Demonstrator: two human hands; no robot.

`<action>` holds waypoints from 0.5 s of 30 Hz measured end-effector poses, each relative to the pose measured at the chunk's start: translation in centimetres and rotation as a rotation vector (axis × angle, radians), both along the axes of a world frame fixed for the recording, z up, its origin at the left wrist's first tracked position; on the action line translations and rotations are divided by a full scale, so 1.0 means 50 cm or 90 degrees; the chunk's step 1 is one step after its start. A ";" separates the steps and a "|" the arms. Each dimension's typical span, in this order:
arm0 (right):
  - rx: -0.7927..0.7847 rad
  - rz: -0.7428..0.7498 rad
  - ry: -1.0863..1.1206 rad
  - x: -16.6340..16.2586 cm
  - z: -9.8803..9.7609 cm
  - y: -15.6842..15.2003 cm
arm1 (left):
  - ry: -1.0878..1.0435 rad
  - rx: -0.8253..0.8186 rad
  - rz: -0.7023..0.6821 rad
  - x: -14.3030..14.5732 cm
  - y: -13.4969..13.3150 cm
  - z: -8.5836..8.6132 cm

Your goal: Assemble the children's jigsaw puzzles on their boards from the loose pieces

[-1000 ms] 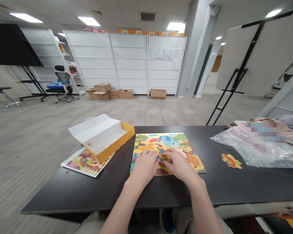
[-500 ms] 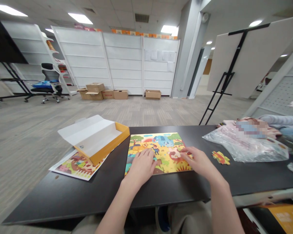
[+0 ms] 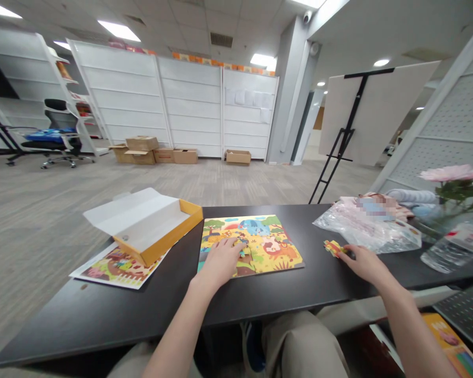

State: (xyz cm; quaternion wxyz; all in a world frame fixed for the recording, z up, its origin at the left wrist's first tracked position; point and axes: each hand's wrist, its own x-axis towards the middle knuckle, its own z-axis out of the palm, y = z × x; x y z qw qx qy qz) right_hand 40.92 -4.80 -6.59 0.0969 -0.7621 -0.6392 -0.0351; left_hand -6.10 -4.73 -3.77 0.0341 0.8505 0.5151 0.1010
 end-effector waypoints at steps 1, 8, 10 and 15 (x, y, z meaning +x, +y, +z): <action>0.002 0.004 0.006 -0.006 0.001 -0.001 | 0.002 0.005 0.003 0.000 -0.001 -0.002; 0.006 0.018 0.031 -0.056 0.015 0.010 | 0.026 0.023 0.033 0.010 -0.012 -0.004; 0.000 0.012 0.033 -0.063 0.021 0.011 | 0.021 0.034 0.045 0.016 -0.015 -0.001; 0.015 -0.011 0.027 -0.083 0.048 -0.001 | 0.003 0.035 0.041 0.025 -0.018 0.007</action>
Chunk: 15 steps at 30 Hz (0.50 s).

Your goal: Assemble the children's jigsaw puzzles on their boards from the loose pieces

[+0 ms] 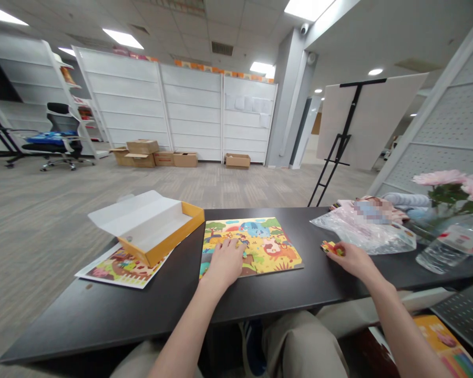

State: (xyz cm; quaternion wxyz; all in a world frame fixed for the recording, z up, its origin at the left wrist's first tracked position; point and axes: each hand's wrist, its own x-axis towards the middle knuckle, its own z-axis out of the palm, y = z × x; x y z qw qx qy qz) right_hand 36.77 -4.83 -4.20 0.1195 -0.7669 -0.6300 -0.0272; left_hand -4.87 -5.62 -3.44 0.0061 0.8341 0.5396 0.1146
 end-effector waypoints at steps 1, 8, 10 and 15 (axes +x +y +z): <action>0.015 -0.012 0.003 -0.008 0.007 -0.003 | -0.006 -0.008 -0.002 0.000 0.000 0.000; 0.162 0.022 0.243 -0.155 0.095 -0.005 | -0.057 -0.043 -0.004 -0.016 0.016 -0.001; 0.184 0.075 0.307 -0.226 0.128 0.002 | -0.102 -0.060 0.009 -0.021 0.022 0.002; 0.192 0.220 0.453 -0.382 0.167 0.025 | -0.155 -0.080 0.052 -0.028 0.031 0.005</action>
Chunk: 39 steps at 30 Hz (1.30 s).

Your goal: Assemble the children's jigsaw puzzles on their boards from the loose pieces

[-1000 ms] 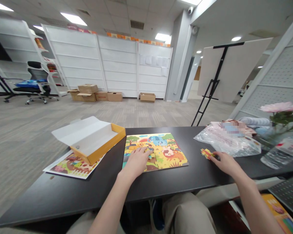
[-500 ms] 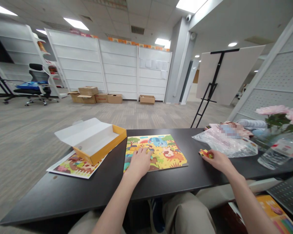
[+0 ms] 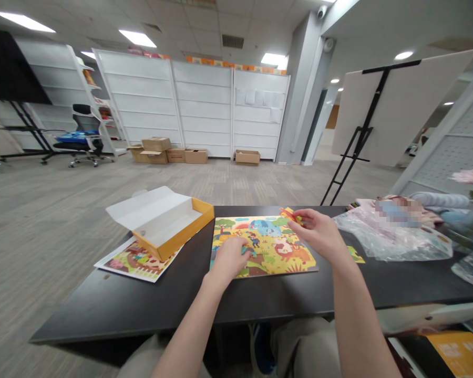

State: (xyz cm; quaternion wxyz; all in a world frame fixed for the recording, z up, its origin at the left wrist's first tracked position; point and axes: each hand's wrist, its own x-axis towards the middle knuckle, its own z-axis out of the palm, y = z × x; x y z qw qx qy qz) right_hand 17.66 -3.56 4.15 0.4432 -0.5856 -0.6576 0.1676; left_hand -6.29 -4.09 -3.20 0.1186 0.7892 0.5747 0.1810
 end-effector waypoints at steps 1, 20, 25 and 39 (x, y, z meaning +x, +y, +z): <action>0.004 0.023 0.017 -0.020 -0.004 0.005 | 0.000 0.000 -0.001 -0.001 0.001 0.000; -0.065 0.252 0.019 -0.059 -0.126 0.005 | -0.417 -0.050 0.052 0.013 -0.004 -0.011; -0.079 0.309 0.070 -0.062 -0.130 0.004 | -0.619 -0.173 0.016 0.027 -0.017 -0.012; -0.039 -0.041 0.077 0.062 -0.155 0.051 | -0.055 0.071 -0.075 0.036 -0.066 -0.003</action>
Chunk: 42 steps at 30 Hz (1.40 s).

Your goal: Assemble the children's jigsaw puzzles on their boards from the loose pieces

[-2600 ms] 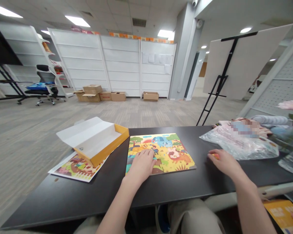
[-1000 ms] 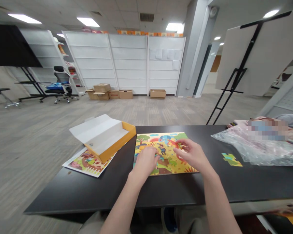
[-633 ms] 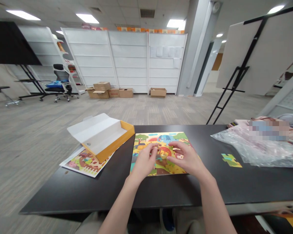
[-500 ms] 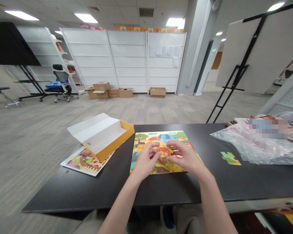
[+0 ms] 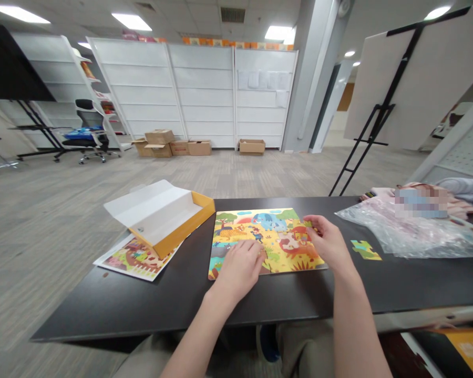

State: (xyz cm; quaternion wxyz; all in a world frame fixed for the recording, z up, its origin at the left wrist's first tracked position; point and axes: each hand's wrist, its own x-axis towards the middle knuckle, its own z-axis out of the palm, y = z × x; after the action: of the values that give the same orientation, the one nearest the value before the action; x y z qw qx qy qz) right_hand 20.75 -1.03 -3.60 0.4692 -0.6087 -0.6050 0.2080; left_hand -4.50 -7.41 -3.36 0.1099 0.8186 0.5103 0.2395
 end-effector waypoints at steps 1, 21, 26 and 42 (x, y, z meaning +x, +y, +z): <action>-0.011 0.020 -0.014 -0.002 -0.005 0.002 | 0.033 0.006 -0.013 0.000 -0.001 0.000; -0.070 0.094 -0.374 -0.046 -0.011 0.006 | 0.124 0.046 -0.035 0.002 -0.008 -0.005; -0.112 0.135 -0.401 -0.056 -0.002 -0.004 | 0.122 0.040 -0.037 0.002 -0.009 -0.003; -0.243 -0.363 -0.446 0.205 -0.029 -0.052 | 0.112 0.025 -0.070 -0.008 -0.003 -0.001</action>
State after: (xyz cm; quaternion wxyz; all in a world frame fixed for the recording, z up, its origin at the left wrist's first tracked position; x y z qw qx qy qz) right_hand 30.98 -3.62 -5.03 0.1562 -0.8585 -0.4870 -0.0387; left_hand -4.88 -7.58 -3.41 0.0617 0.8652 0.4676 0.1702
